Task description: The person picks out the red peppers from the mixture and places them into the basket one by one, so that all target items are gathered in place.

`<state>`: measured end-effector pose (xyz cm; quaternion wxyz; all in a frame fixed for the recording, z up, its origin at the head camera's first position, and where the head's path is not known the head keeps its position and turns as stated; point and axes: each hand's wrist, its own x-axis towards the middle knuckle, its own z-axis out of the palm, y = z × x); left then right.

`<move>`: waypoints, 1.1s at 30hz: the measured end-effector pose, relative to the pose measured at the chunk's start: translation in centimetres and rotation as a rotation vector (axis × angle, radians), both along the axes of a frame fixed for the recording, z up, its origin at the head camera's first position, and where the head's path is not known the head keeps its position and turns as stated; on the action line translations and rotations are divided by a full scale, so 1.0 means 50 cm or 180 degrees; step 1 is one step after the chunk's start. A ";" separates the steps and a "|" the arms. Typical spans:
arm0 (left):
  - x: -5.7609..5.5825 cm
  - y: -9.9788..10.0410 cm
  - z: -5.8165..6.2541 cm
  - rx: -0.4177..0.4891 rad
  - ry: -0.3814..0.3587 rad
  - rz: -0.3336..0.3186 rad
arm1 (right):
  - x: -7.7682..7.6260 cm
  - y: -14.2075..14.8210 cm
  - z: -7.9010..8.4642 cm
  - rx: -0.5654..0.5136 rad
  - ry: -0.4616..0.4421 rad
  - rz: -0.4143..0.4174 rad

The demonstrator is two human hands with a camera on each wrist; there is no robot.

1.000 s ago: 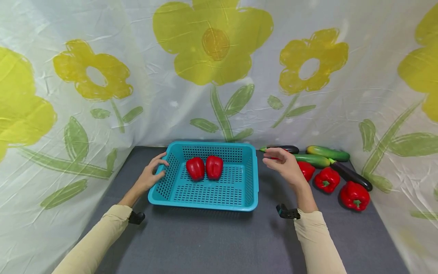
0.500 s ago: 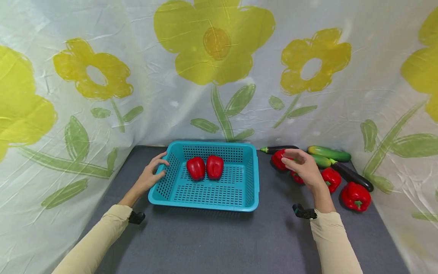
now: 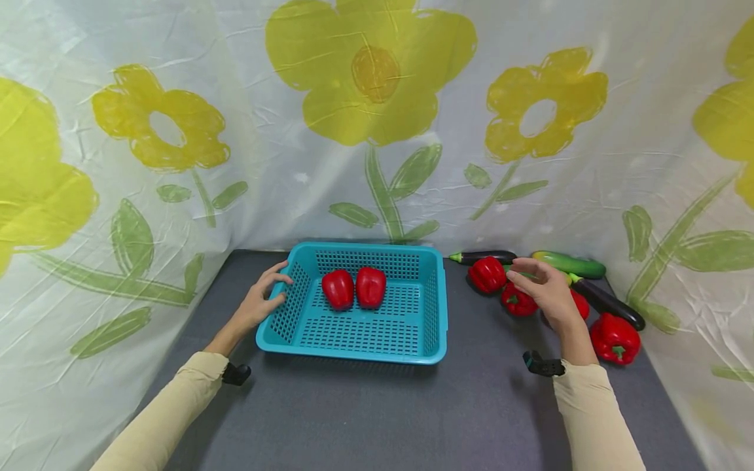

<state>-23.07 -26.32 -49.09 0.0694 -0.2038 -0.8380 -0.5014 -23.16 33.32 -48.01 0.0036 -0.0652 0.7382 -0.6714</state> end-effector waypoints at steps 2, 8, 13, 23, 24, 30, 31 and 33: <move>0.010 0.008 0.021 -0.0001 -0.0053 -0.0011 | 0.002 0.004 0.002 0.0215 -0.0012 -0.0116; 0.011 0.008 0.022 0.0004 -0.0002 -0.0040 | -0.002 0.020 -0.005 0.0868 0.0007 -0.0386; 0.010 0.007 0.019 0.0017 -0.0048 -0.0020 | -0.004 0.024 -0.017 0.1116 0.0013 -0.0402; 0.009 0.005 0.019 0.0033 -0.0067 -0.0021 | -0.008 0.024 -0.042 0.1257 0.0104 -0.0335; 0.009 0.006 0.019 0.0031 -0.0066 -0.0021 | -0.008 0.024 -0.043 0.1262 0.0089 -0.0334; 0.010 0.007 0.022 0.0005 -0.0073 -0.0011 | -0.004 0.017 -0.044 0.1324 -0.0013 -0.0297; 0.010 0.007 0.022 0.0001 -0.0073 -0.0011 | -0.003 0.016 -0.044 0.1343 -0.0021 -0.0301; 0.010 0.006 0.023 -0.0001 -0.0073 -0.0016 | -0.003 0.015 -0.046 0.1372 -0.0024 -0.0296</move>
